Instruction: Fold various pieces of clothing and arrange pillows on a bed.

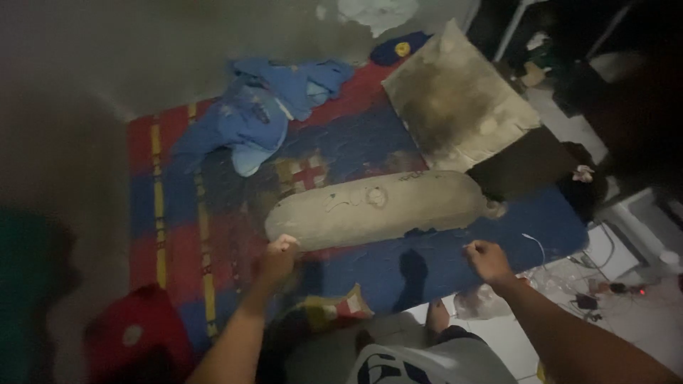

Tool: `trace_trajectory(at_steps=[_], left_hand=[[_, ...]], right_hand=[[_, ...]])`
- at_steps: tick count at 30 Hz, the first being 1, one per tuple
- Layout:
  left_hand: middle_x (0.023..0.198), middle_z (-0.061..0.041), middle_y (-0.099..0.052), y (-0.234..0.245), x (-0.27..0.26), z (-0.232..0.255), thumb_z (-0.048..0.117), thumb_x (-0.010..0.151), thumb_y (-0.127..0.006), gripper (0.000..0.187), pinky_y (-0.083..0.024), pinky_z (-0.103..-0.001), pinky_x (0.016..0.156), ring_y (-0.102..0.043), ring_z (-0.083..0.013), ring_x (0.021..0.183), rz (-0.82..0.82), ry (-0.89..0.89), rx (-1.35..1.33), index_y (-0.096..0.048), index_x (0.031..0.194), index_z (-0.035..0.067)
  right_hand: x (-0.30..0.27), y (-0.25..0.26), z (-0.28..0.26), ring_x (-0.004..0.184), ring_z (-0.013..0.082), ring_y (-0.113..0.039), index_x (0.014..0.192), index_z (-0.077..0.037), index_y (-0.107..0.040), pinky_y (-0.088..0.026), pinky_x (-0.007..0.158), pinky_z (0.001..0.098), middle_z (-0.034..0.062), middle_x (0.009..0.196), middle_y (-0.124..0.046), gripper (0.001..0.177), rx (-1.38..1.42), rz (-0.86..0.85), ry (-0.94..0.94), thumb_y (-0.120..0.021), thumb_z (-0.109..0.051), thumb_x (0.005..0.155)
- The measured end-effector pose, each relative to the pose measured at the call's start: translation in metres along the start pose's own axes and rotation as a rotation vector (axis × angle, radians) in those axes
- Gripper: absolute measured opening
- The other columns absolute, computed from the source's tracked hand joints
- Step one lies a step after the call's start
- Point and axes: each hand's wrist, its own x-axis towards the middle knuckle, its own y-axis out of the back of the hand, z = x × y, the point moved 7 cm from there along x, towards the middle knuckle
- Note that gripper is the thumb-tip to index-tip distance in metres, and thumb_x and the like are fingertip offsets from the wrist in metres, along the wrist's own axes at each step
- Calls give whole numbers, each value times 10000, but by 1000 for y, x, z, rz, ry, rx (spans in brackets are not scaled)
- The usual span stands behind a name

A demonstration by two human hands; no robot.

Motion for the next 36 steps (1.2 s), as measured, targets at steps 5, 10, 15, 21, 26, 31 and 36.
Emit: trace_trajectory(at_steps=[5,10,15,21,26,31,36], left_hand=[[830,-87,-679,-11,23,64,230,944,-555,202,-517,-379,720,-637,-235,767,-137,604,-1,-697,973,89],[809,-111,-676,-29,54,87,218,922,-570,210,-522,-391,717,-647,-256,750,14,367,48,-700,978,63],[784,-128,-694,-74,93,85,219,916,-579,184,-530,-369,679,-667,-251,722,30,455,-37,-677,1010,95],[783,-163,-689,-76,148,193,222,975,-614,221,-475,-391,641,-603,-252,681,65,489,-65,-665,1163,117],[951,-38,-751,-73,194,235,231,923,-676,242,-539,-312,782,-715,-153,880,187,266,17,-681,1142,128],[970,-50,-735,-81,211,248,189,904,-700,234,-524,-325,798,-701,-172,872,233,182,32,-680,1126,120],[972,-58,-718,-78,221,290,155,881,-714,227,-531,-318,790,-707,-158,870,273,45,37,-691,1103,115]], right_hand=[[7,21,13,737,247,-597,1033,-15,-718,-501,689,426,173,885,-713,305,-30,-1,-93,-511,-239,1049],[61,45,39,759,248,-631,1005,45,-744,-515,736,421,198,892,-749,339,-138,2,-8,-584,-253,1036],[123,101,41,788,262,-676,1139,-77,-726,-533,756,425,149,929,-767,281,-226,14,-7,-566,-277,1023],[174,145,-57,935,289,-746,1103,-38,-741,-565,873,421,156,1039,-781,319,-378,23,270,-657,-324,993],[186,168,-129,1081,275,-692,1139,-54,-696,-510,954,407,126,1141,-731,292,-250,117,595,-696,-244,918],[185,172,-145,1074,259,-720,1140,-73,-702,-533,963,390,119,1112,-758,281,-246,81,583,-659,-275,950],[198,185,-139,1044,267,-727,1100,-81,-737,-551,942,405,124,1103,-752,271,-260,102,540,-658,-299,961]])
